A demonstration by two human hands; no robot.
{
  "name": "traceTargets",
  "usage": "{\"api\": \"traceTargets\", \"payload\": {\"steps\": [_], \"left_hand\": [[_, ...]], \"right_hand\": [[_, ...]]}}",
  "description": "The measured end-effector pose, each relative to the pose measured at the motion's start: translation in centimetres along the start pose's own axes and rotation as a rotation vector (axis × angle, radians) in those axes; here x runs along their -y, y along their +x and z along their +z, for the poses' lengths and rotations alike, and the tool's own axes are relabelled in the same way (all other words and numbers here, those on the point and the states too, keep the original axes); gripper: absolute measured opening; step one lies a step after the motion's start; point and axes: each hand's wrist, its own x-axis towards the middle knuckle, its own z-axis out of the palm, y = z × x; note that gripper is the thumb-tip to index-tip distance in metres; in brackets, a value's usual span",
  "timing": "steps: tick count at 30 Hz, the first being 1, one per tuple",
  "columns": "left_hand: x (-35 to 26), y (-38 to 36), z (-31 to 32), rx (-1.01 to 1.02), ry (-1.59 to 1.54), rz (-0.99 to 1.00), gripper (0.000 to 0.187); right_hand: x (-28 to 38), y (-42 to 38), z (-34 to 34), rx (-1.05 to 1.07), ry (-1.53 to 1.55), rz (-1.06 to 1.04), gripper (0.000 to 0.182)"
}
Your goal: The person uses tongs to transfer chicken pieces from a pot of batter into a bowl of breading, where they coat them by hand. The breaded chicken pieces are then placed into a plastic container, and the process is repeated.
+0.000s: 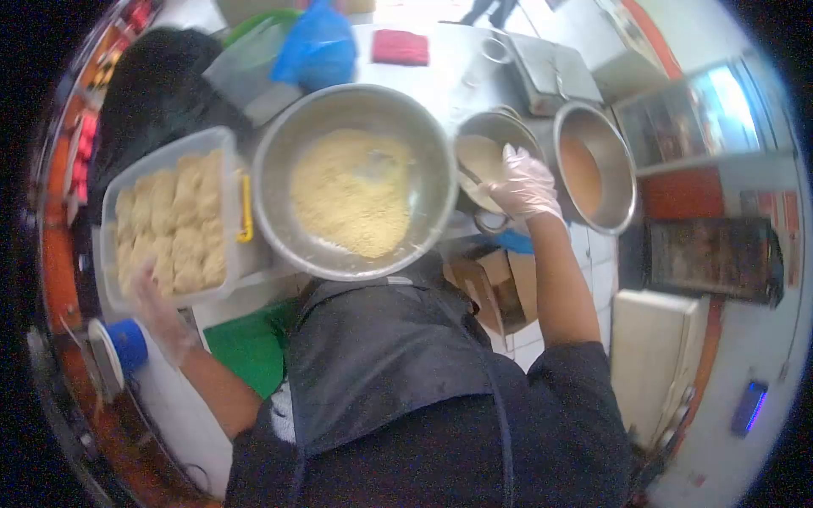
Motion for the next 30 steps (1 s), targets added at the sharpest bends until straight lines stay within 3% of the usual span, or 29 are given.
{"api": "traceTargets", "payload": {"steps": [1,2,3,5,6,7,9,10,12,14,15,18,20,23,26,30], "left_hand": [[-0.7,-0.7,1.2,0.036,-0.008,0.03,0.042],[-0.3,-1.3,2.2,0.048,-0.084,0.223,0.041],[-1.2,-1.5,3.8,0.058,-0.16,0.412,0.041],[-3.6,-2.1,7.1,0.184,-0.246,0.512,0.039],[-5.9,-3.4,9.7,0.285,-0.325,0.585,0.038],[-7.8,-4.4,11.1,0.303,-0.319,0.59,0.038],[-10.1,-5.8,12.5,0.738,-0.24,0.245,0.026],[-10.5,-6.3,12.9,0.745,-0.224,0.24,0.026],[-10.6,-7.7,14.3,0.967,0.282,0.657,0.023],[-11.3,-9.3,16.4,1.072,0.409,0.67,0.026],[-10.8,-9.7,16.9,1.167,0.528,0.683,0.032],[-7.3,-12.1,18.5,1.141,0.393,0.628,0.031],[-8.1,-13.0,19.3,1.145,0.38,0.639,0.029],[-9.0,-14.9,20.7,1.127,0.321,0.673,0.029],[-10.3,-16.6,21.3,1.123,0.309,0.631,0.029],[-11.9,-17.8,20.7,1.159,0.278,0.426,0.041]], "right_hand": [[0.2,-1.2,-1.0,0.251,-0.048,0.125,0.097],[0.1,-2.1,-0.3,0.313,-0.008,0.175,0.125],[0.1,-2.7,-0.4,0.383,-0.036,0.218,0.104],[-3.1,-2.0,5.9,0.225,0.051,0.238,0.063],[-4.7,-1.9,4.4,0.235,0.065,0.253,0.063],[-5.3,-1.8,2.3,0.228,0.049,0.226,0.052],[-6.2,-1.4,1.4,0.104,-0.041,0.113,0.037],[-7.5,-1.3,1.2,0.141,-0.032,0.111,0.037],[-9.6,-1.6,-2.6,0.178,0.005,0.027,0.039],[-12.5,-1.4,-5.7,0.264,0.036,-0.042,0.052],[-13.7,-1.7,-5.6,0.207,0.055,-0.134,0.048],[-13.8,-1.6,-5.5,0.197,0.039,-0.191,0.036],[-13.2,-1.1,-4.1,0.185,-0.096,-0.336,0.02],[-11.5,-0.8,-2.1,0.199,-0.112,-0.326,0.013],[-12.4,1.4,1.7,0.143,-0.058,-0.38,0.018],[-13.0,1.5,-0.5,-0.011,-0.139,-0.324,0.025]]}}
